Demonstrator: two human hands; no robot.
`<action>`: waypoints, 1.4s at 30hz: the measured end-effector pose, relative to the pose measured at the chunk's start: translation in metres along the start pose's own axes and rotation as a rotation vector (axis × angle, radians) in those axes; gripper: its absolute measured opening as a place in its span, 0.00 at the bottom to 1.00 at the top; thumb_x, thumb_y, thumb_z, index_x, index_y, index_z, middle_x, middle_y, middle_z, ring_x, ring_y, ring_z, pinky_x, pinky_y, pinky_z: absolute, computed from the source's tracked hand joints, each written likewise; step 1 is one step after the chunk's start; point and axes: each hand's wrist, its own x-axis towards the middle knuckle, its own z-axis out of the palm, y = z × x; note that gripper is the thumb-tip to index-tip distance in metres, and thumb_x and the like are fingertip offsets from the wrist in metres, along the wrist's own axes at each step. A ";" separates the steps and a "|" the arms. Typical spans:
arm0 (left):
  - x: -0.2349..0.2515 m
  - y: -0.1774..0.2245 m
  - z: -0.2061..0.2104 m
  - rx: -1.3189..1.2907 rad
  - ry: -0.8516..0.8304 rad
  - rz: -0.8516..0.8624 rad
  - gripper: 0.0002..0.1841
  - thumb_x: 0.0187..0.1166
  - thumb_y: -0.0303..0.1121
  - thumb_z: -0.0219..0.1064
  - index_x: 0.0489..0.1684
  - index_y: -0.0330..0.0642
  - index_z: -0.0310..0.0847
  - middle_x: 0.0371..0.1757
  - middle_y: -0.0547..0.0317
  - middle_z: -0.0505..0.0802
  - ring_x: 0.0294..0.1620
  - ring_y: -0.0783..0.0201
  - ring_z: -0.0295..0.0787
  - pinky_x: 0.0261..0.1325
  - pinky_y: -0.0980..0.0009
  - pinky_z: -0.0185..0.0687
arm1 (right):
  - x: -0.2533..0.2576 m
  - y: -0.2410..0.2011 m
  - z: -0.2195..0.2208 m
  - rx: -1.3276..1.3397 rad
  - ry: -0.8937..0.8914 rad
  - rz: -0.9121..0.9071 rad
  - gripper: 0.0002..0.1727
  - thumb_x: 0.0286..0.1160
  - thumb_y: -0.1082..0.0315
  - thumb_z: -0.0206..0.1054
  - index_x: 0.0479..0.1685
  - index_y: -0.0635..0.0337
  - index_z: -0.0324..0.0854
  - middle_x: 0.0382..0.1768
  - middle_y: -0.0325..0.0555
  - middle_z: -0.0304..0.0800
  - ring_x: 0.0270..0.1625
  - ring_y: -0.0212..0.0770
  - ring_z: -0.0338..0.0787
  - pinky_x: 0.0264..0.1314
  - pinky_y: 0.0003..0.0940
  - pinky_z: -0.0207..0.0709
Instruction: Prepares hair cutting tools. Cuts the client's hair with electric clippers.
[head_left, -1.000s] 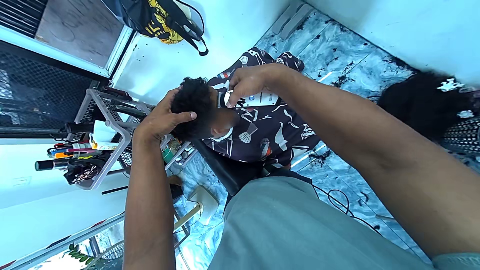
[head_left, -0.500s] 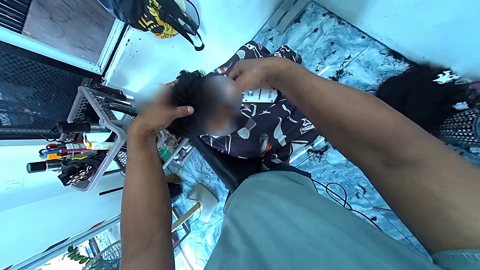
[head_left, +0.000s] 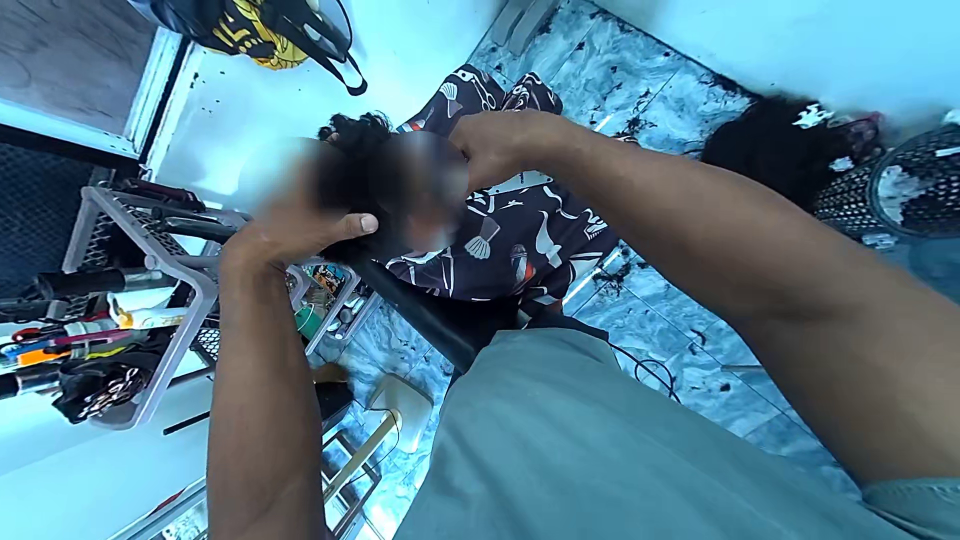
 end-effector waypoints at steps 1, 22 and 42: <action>0.001 -0.001 -0.001 0.014 -0.007 0.000 0.63 0.52 0.52 0.87 0.96 0.61 0.48 0.92 0.53 0.63 0.89 0.61 0.64 0.87 0.54 0.67 | 0.000 0.001 0.002 0.035 0.021 -0.006 0.21 0.68 0.51 0.79 0.39 0.62 0.85 0.35 0.51 0.86 0.41 0.51 0.86 0.44 0.61 0.77; 0.019 0.002 -0.008 -0.028 -0.066 0.072 0.56 0.54 0.37 0.87 0.91 0.56 0.55 0.80 0.61 0.80 0.79 0.70 0.78 0.81 0.64 0.76 | -0.002 -0.005 0.013 0.158 0.123 0.043 0.21 0.65 0.49 0.80 0.31 0.59 0.84 0.28 0.45 0.82 0.33 0.43 0.81 0.36 0.51 0.75; 0.016 0.004 -0.008 -0.028 -0.060 0.053 0.56 0.53 0.37 0.87 0.91 0.55 0.55 0.79 0.60 0.81 0.78 0.70 0.78 0.80 0.65 0.76 | 0.004 -0.002 0.009 0.095 0.082 0.053 0.21 0.67 0.50 0.79 0.32 0.61 0.86 0.30 0.48 0.85 0.36 0.48 0.85 0.40 0.57 0.77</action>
